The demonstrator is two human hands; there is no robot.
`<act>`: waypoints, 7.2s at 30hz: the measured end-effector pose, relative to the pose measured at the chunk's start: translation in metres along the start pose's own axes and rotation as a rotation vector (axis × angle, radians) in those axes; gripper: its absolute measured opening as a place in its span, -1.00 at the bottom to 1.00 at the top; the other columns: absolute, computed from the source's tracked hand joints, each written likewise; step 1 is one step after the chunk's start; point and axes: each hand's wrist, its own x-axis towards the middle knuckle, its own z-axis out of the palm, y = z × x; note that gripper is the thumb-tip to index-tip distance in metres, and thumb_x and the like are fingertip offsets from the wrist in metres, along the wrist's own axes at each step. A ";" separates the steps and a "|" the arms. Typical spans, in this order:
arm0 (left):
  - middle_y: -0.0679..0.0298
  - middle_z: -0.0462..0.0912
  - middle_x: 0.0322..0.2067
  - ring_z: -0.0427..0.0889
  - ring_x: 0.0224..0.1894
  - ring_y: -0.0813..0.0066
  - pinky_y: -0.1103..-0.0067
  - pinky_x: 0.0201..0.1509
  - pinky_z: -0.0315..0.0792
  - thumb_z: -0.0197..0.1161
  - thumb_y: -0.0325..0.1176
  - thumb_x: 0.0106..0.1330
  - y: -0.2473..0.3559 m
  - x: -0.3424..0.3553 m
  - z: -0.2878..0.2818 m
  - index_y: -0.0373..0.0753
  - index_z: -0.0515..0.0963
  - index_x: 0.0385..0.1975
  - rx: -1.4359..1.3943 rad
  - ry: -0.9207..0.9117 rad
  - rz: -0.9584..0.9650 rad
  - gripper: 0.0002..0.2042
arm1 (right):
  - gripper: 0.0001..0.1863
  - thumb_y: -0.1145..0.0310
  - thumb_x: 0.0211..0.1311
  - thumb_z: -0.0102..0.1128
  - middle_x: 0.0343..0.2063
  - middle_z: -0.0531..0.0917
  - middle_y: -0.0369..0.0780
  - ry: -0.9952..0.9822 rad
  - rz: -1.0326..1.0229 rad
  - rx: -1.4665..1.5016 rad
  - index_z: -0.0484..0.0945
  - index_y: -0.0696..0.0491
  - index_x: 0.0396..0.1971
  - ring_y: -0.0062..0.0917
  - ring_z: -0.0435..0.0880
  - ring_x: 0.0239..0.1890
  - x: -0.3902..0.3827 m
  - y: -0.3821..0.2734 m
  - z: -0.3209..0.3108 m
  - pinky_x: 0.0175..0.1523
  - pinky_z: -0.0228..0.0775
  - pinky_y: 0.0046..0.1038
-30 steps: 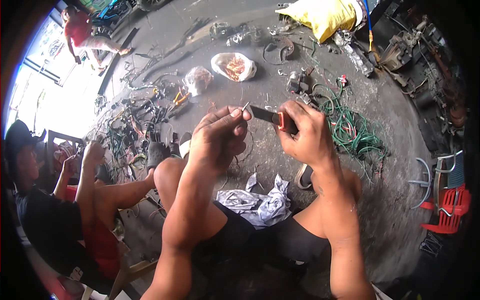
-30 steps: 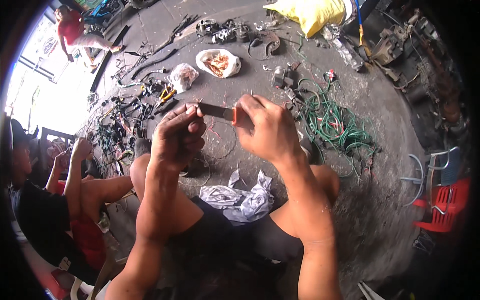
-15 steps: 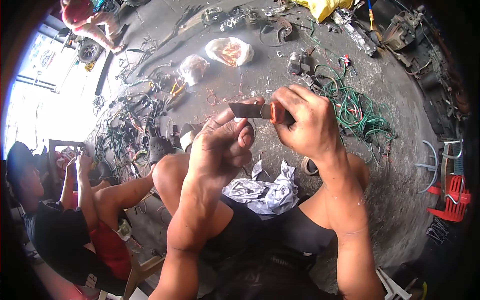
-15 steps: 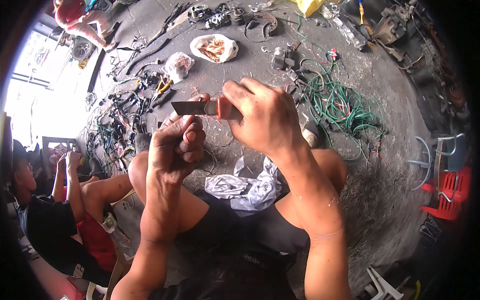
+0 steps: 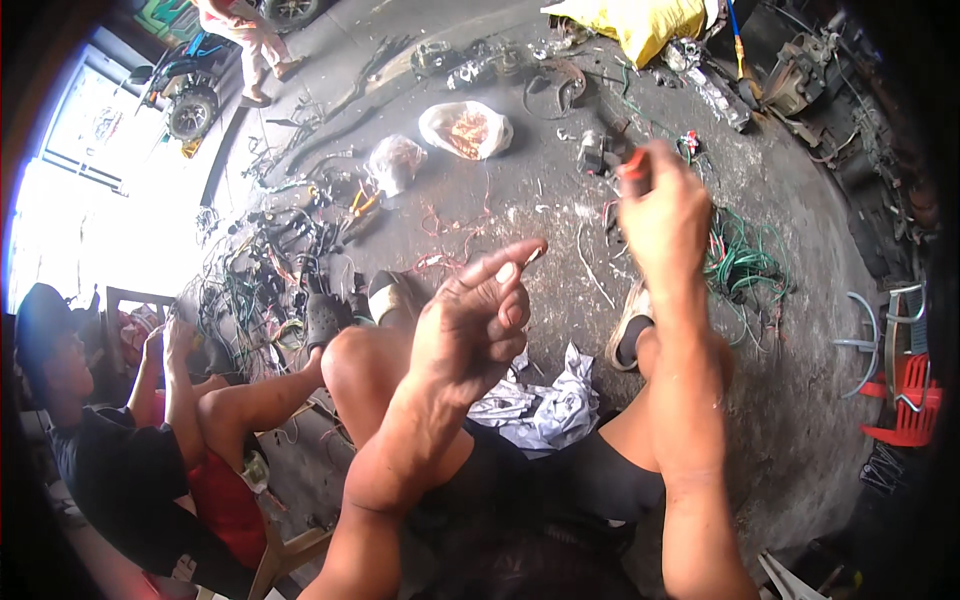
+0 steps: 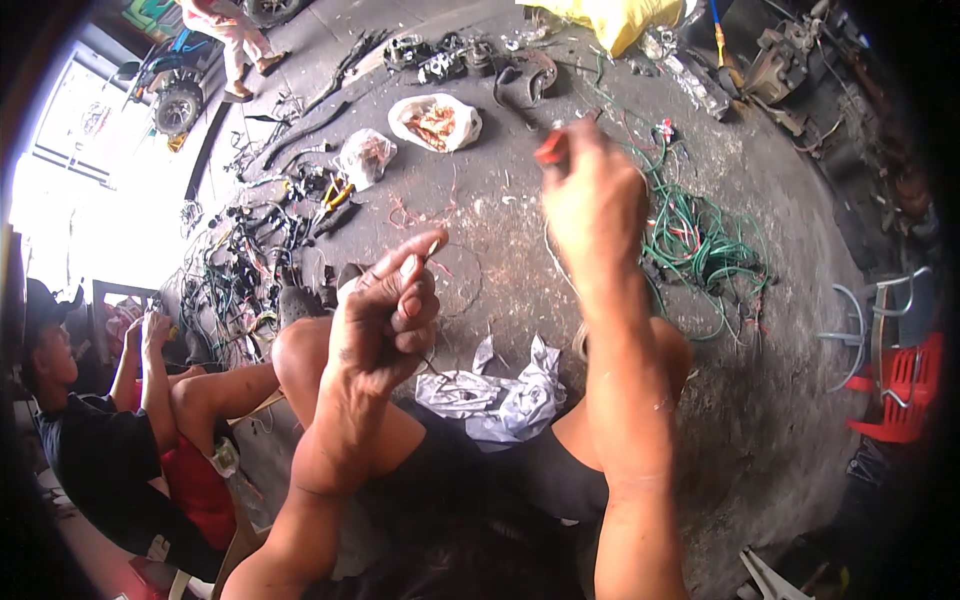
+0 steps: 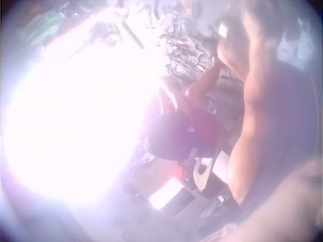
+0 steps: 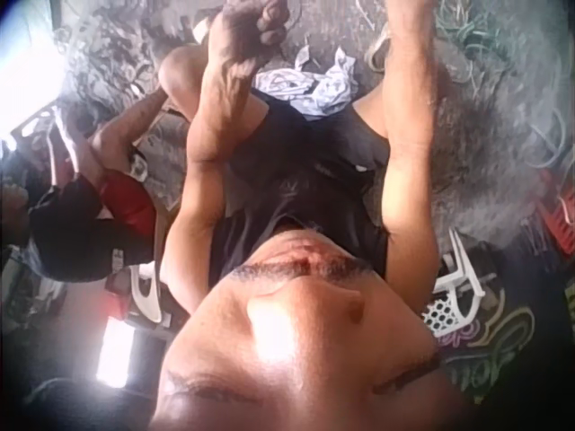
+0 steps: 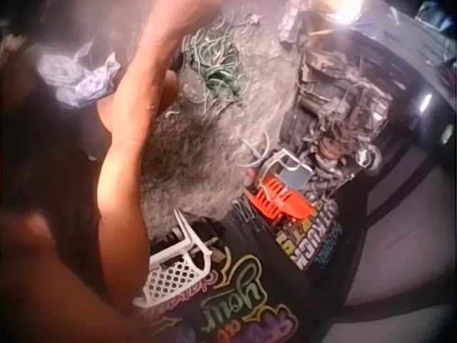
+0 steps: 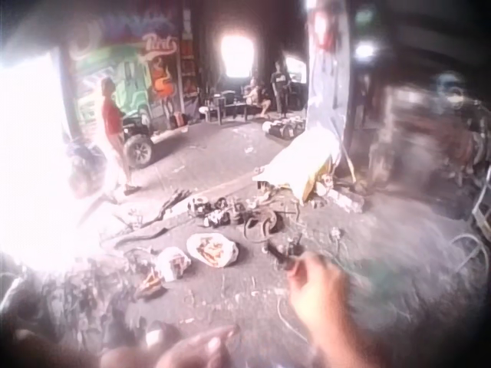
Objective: Manually stripping and joining automotive electrical wires using a knife and pliers.
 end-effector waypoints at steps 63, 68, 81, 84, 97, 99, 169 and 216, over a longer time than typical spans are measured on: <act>0.41 0.49 -0.56 0.32 -0.55 0.73 0.72 -0.48 0.18 0.28 -0.38 0.26 0.013 -0.002 -0.015 -0.32 0.55 -0.38 0.683 0.112 0.348 -0.87 | -0.88 0.41 0.21 0.22 -0.59 0.43 -0.35 -0.871 0.869 1.797 0.47 0.09 -0.37 -0.71 0.33 -0.66 -0.035 -0.051 -0.017 -0.51 0.21 -0.59; 0.39 0.47 -0.58 0.33 -0.54 0.71 0.73 -0.47 0.17 0.29 -0.35 0.24 0.016 -0.006 -0.016 -0.34 0.56 -0.36 0.600 0.056 0.338 -0.83 | -0.88 0.46 0.14 0.28 -0.60 0.46 -0.32 -0.688 0.777 1.779 0.50 0.12 -0.39 -0.71 0.31 -0.66 -0.023 -0.033 -0.025 -0.52 0.21 -0.61; 0.39 0.48 -0.65 0.30 -0.64 0.72 0.74 -0.54 0.16 0.32 -0.44 0.16 0.015 -0.010 -0.009 -0.37 0.60 -0.45 0.796 0.163 0.343 -0.89 | -0.86 0.42 0.12 0.33 -0.56 0.58 -0.40 -0.806 0.353 1.279 0.63 0.16 -0.36 -0.82 0.44 -0.53 -0.030 -0.046 -0.033 -0.41 0.26 -0.70; 0.39 0.48 -0.65 0.31 -0.63 0.71 0.74 -0.55 0.14 0.31 -0.44 0.17 0.018 -0.011 -0.007 -0.37 0.60 -0.44 0.849 0.155 0.302 -0.89 | -0.87 0.42 0.15 0.30 -0.57 0.57 -0.41 -0.806 0.312 1.222 0.62 0.18 -0.38 -0.80 0.46 -0.46 -0.031 -0.045 -0.034 -0.33 0.29 -0.67; 0.37 0.52 -0.61 0.32 -0.61 0.73 0.75 -0.55 0.14 0.29 -0.44 0.18 0.023 -0.015 -0.008 -0.37 0.59 -0.46 0.785 0.139 0.238 -0.89 | -0.90 0.44 0.17 0.26 -0.64 0.48 -0.41 -0.887 0.425 1.320 0.60 0.16 -0.41 -0.80 0.31 -0.68 -0.036 -0.049 -0.033 -0.59 0.08 -0.67; 0.38 0.53 -0.61 0.32 -0.61 0.74 0.76 -0.55 0.14 0.29 -0.44 0.17 0.024 -0.015 -0.011 -0.36 0.59 -0.47 0.737 0.110 0.205 -0.89 | -0.91 0.44 0.16 0.26 -0.63 0.50 -0.40 -0.851 0.290 1.281 0.61 0.16 -0.41 -0.80 0.32 -0.67 -0.036 -0.048 -0.031 -0.59 0.09 -0.67; 0.36 0.63 -0.47 0.51 -0.41 0.71 0.73 -0.32 0.35 0.29 -0.44 0.20 0.038 -0.016 -0.011 -0.36 0.62 -0.42 1.195 0.069 0.059 -0.89 | -0.88 0.46 0.01 0.30 -0.53 0.65 -0.29 -1.094 0.234 1.049 0.64 0.18 -0.46 -0.67 0.56 -0.40 -0.030 -0.040 -0.032 -0.24 0.38 -0.58; 0.08 0.68 -0.42 0.67 -0.34 0.37 0.52 -0.20 0.48 0.27 -0.38 0.23 -0.009 0.001 0.004 -0.35 0.63 -0.31 1.255 0.357 0.853 -0.84 | -0.96 0.53 0.21 0.11 -0.58 0.51 -0.38 -0.487 0.201 1.184 0.50 0.18 -0.42 -0.79 0.39 -0.50 -0.056 -0.060 -0.009 -0.39 0.27 -0.64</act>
